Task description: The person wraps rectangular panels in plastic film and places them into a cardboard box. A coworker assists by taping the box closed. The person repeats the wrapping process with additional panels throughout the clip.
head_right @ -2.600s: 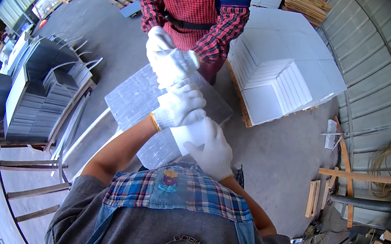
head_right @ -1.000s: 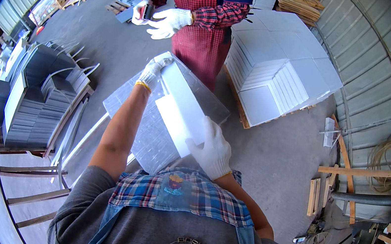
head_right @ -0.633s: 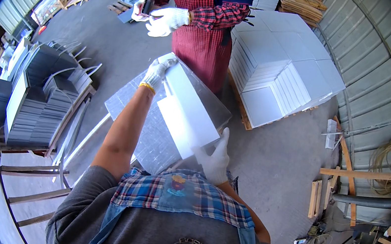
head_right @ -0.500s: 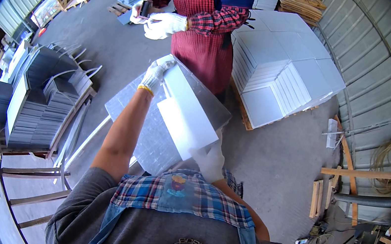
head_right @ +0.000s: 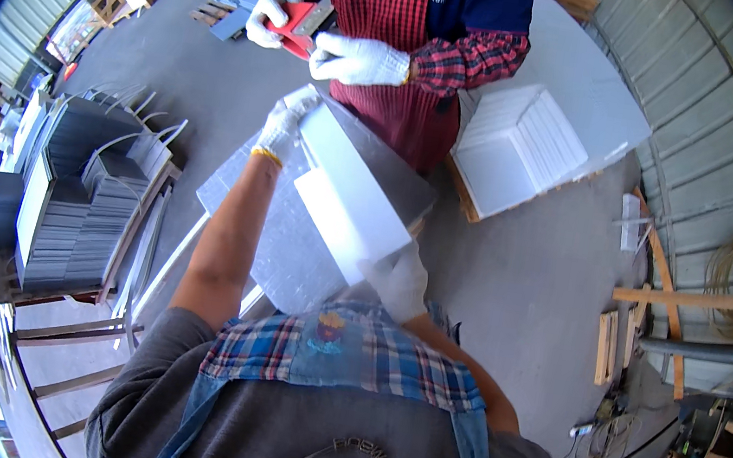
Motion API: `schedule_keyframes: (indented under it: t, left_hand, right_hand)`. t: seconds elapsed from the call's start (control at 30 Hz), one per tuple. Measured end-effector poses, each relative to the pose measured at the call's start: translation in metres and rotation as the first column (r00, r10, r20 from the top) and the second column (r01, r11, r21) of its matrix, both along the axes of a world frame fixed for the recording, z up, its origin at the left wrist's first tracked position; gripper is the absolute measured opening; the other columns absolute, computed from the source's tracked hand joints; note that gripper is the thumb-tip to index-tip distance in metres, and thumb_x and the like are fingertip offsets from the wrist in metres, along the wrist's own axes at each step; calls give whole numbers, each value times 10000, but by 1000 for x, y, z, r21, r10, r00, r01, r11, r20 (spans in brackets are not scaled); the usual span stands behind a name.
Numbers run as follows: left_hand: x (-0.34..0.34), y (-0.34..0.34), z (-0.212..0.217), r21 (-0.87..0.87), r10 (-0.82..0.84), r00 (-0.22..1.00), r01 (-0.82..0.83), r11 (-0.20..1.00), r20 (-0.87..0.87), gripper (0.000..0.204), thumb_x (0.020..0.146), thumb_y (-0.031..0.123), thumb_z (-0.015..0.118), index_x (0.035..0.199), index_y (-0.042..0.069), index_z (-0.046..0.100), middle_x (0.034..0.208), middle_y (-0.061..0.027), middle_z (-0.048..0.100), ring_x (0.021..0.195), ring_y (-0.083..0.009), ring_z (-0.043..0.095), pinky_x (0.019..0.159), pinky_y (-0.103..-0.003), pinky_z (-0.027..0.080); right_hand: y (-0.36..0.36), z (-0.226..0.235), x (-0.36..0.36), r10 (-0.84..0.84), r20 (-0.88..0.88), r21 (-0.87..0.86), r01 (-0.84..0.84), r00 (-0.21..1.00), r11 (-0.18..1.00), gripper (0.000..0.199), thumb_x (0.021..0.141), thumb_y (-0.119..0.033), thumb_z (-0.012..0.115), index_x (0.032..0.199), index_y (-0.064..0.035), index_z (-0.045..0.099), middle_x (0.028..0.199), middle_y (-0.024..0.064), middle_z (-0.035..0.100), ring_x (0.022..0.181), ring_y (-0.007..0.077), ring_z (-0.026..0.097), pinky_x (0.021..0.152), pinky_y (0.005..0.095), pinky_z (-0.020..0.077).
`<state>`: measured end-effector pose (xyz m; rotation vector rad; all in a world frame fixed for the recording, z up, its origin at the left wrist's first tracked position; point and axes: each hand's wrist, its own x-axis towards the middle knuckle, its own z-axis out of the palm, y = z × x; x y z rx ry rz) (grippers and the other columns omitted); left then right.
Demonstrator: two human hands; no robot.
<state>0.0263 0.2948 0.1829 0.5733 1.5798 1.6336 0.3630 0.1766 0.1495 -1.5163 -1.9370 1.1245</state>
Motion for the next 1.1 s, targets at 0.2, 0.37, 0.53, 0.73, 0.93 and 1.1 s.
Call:
schedule_keyframes:
  t: [0.2, 0.37, 0.53, 0.73, 0.93, 1.1]
  left_hand:
    - [-14, 3, -14, 16, -33, 996, 32, 999, 85, 528, 827, 149, 822, 1279, 21, 581, 1090, -92, 712, 920, -205, 698, 815, -345, 579]
    - [-3, 2, -11, 0, -19, 1000, 19, 1000, -22, 350, 876, 306, 750, 1183, 154, 684, 976, 12, 730, 830, -123, 703, 676, -320, 571]
    - [-14, 4, -18, -48, 5, 999, -7, 999, -48, 395, 880, 310, 740, 1231, 143, 670, 980, 1, 733, 809, -138, 709, 667, -330, 581]
    - [-5, 5, -10, -60, 25, 1000, -25, 998, 6, 372, 860, 227, 754, 1192, 73, 688, 999, -59, 742, 850, -177, 707, 712, -328, 559]
    - [-6, 2, -13, -45, 5, 999, -7, 999, -44, 361, 901, 330, 684, 1224, 173, 646, 1028, -30, 734, 870, -179, 723, 744, -395, 584]
    - [-6, -4, -7, -52, -42, 996, 38, 998, -73, 390, 887, 376, 708, 1222, 184, 652, 1028, -19, 729, 892, -174, 717, 772, -400, 576]
  right_hand:
    - [6, -12, -3, 28, 44, -7, -28, 999, 1000, 906, 710, -489, 858, 1350, 14, 461, 1191, 260, 667, 1102, 412, 667, 966, 443, 528]
    - [6, -18, 0, 23, 39, 17, -24, 999, 1000, 917, 707, -500, 857, 1347, 24, 460, 1178, 254, 674, 1084, 399, 678, 937, 429, 543]
    - [5, -26, -1, 42, 2, 21, -42, 999, 999, 921, 716, -509, 858, 1352, 26, 461, 1175, 238, 670, 1077, 371, 677, 933, 419, 540]
    - [10, -32, 7, 241, -56, 41, -239, 969, 970, 864, 782, -411, 838, 1426, -12, 422, 1313, 228, 588, 1229, 347, 580, 1050, 437, 451]
    - [1, -67, 23, 261, 150, 161, -284, 954, 945, 629, 903, -477, 698, 1318, -22, 569, 1295, 199, 600, 1193, 354, 576, 1044, 412, 453]
    - [2, -79, 22, 216, 119, 239, -239, 969, 941, 541, 937, -458, 652, 1261, -26, 618, 1262, 206, 625, 1172, 352, 600, 1016, 419, 478]
